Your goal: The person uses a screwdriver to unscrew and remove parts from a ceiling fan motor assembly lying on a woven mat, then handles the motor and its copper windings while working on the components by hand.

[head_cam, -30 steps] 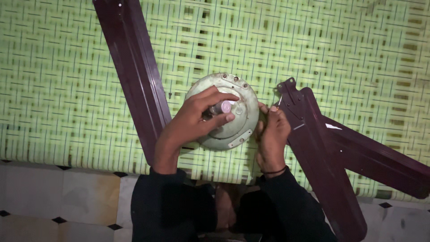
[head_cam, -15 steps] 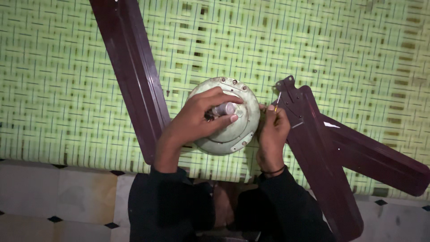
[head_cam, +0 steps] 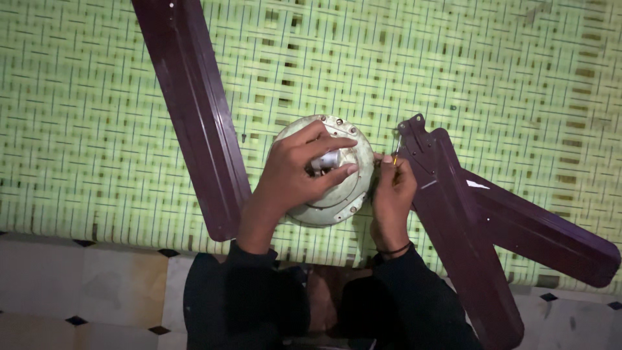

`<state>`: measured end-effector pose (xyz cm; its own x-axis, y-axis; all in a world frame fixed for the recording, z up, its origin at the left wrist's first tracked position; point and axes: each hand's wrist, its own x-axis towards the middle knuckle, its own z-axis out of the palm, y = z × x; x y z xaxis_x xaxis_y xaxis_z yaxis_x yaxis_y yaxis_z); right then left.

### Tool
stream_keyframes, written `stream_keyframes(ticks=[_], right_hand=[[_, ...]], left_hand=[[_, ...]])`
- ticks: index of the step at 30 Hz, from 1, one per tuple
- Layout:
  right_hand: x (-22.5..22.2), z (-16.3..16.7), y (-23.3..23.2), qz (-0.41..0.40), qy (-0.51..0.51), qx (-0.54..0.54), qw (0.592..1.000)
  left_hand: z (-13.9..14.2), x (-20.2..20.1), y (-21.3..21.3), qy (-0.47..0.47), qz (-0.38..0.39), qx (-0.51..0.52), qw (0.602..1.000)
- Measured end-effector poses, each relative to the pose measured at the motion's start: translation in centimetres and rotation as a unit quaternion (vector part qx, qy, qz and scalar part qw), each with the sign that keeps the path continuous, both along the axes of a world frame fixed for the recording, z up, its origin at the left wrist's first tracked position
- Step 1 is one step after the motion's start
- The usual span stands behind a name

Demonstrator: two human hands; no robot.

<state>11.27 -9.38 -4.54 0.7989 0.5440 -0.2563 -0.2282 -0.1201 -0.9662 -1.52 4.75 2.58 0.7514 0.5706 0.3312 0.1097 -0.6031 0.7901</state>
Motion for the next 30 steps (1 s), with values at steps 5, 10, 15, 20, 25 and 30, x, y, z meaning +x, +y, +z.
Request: stream_keyframes(ticks=[5,10,15,20,25,30], right_hand=[[0.11,0.02,-0.03,0.004,0.022,0.0,1.0],[0.22,0.02,-0.12,0.008,0.018,-0.019,1.0],[0.25,-0.21,-0.06,0.019,-0.036,-0.044,0.998],[0.27,-0.66,-0.2,0.044,-0.144,-0.067,0.986],[0.17,-0.36,-0.1,0.048,-0.208,-0.119,0.97],[0.03,0.2,0.04,0.049,-0.264,-0.104,0.958]], left_hand=[[-0.07,-0.12,0.1,-0.018,-0.006,-0.014,1.0],[-0.02,-0.01,-0.01,-0.012,-0.01,-0.06,0.998],[0.15,-0.02,0.17,-0.062,-0.047,-0.044,0.996],[0.15,-0.36,0.4,-0.046,-0.071,-0.122,0.989],[0.19,-0.23,0.46,-0.069,-0.107,-0.132,0.983],[0.23,-0.49,0.37,-0.049,-0.108,-0.119,0.986]])
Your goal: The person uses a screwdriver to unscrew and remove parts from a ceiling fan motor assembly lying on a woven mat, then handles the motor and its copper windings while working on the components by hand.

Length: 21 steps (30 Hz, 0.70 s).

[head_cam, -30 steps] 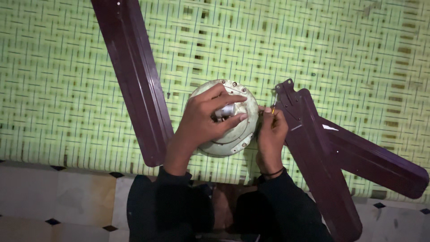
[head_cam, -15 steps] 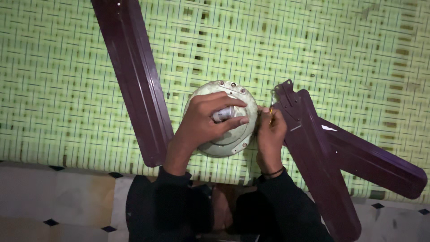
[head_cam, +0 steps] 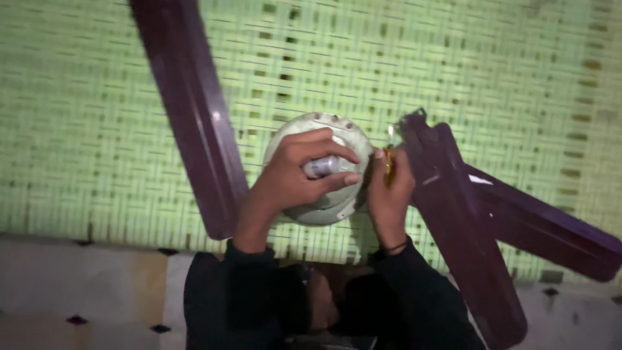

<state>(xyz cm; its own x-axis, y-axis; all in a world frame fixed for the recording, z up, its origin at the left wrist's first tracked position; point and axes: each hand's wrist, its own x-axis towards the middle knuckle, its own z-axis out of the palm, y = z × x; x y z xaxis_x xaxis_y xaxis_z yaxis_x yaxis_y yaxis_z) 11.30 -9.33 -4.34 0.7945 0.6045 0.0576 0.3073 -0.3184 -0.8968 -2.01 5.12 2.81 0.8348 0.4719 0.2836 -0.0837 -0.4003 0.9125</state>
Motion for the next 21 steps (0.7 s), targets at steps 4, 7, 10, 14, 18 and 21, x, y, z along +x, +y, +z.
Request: stream_keyframes(ticks=[4,7,10,14,18,21], right_hand=[[0.0,0.6,-0.4,0.006,0.006,-0.029,1.0],[0.4,1.3,-0.8,0.042,0.01,0.0,0.999],[0.0,1.7,-1.1,0.039,0.015,-0.016,0.999],[0.2,1.5,-0.4,0.045,-0.012,-0.025,0.999],[0.2,1.0,0.0,0.056,-0.044,-0.027,0.997],[0.3,1.0,0.0,0.047,-0.03,-0.056,0.997]], left_hand=[[-0.2,0.2,-0.4,0.017,-0.015,-0.033,0.999],[-0.4,0.8,-1.1,0.031,-0.021,-0.059,0.998],[-0.4,1.0,-1.5,0.076,-0.047,-0.082,0.993],[-0.3,1.1,-0.9,0.109,-0.072,-0.12,0.984],[-0.1,0.7,-1.0,0.144,-0.069,-0.126,0.979],[-0.1,0.4,-0.6,0.106,-0.097,-0.158,0.977]])
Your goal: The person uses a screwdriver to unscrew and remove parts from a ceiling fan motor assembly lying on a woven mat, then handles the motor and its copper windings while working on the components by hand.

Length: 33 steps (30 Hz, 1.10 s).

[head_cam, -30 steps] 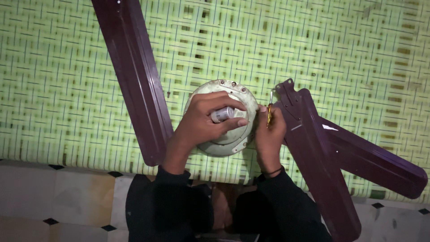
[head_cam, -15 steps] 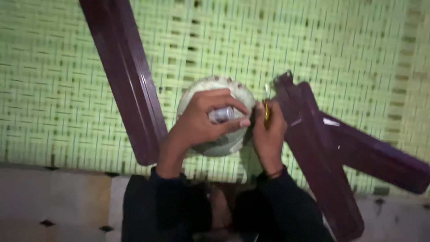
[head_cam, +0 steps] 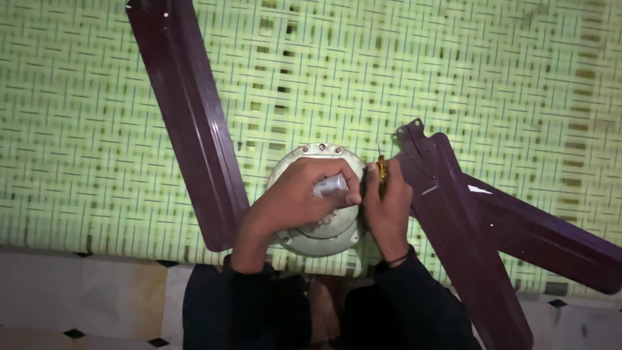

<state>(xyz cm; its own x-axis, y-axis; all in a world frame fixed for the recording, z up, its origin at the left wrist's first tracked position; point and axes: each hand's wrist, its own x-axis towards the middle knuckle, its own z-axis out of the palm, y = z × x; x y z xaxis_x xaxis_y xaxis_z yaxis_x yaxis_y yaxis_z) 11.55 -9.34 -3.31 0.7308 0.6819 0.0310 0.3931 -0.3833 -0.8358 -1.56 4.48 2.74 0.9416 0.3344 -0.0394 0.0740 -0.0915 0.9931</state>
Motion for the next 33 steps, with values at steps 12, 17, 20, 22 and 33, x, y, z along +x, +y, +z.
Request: stream_keyframes(ticks=[12,17,20,22,33], right_hand=[[-0.1,0.5,0.0,0.022,-0.021,0.017,0.999],[-0.2,1.2,0.2,0.034,-0.011,0.053,0.998],[-0.3,1.5,0.2,0.04,-0.003,0.076,0.996],[-0.4,1.5,0.2,0.045,0.001,0.088,0.995],[-0.7,-0.6,-1.2,0.032,0.109,0.201,0.973]], left_hand=[[0.6,-1.5,1.2,0.048,-0.028,-0.081,0.995],[0.4,-1.4,1.1,-0.029,-0.044,0.021,0.998],[0.3,-1.2,0.8,-0.004,-0.053,0.009,0.999],[0.2,-1.1,0.8,0.003,-0.054,0.009,0.999],[-0.7,-1.2,0.7,-0.005,-0.088,-0.039,0.995]])
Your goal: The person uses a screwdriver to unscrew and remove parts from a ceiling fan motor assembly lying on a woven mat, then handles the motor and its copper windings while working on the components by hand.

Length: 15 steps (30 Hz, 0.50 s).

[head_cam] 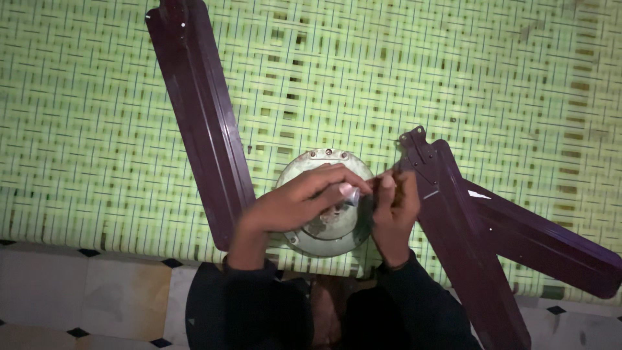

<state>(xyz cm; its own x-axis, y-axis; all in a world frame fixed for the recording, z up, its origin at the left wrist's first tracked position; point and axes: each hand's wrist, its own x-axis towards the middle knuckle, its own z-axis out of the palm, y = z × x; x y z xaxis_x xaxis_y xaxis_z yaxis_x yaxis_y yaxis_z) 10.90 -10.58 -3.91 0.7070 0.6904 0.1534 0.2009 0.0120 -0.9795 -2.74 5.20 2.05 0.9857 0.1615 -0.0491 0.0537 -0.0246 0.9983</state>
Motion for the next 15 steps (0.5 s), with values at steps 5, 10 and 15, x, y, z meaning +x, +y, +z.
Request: stream_keyframes(ticks=[5,10,15], right_hand=[[-0.7,0.0,-0.7,0.01,-0.019,0.009,1.0],[-1.2,0.1,-1.2,0.028,0.007,0.024,0.999],[-1.0,-0.5,-1.2,0.019,0.033,0.008,0.999]], left_hand=[[0.9,-0.6,0.3,-0.003,-0.001,-0.064,0.998],[1.6,-0.4,0.0,0.037,-0.006,-0.044,0.998],[1.7,0.2,-0.5,0.028,0.014,0.014,0.999]])
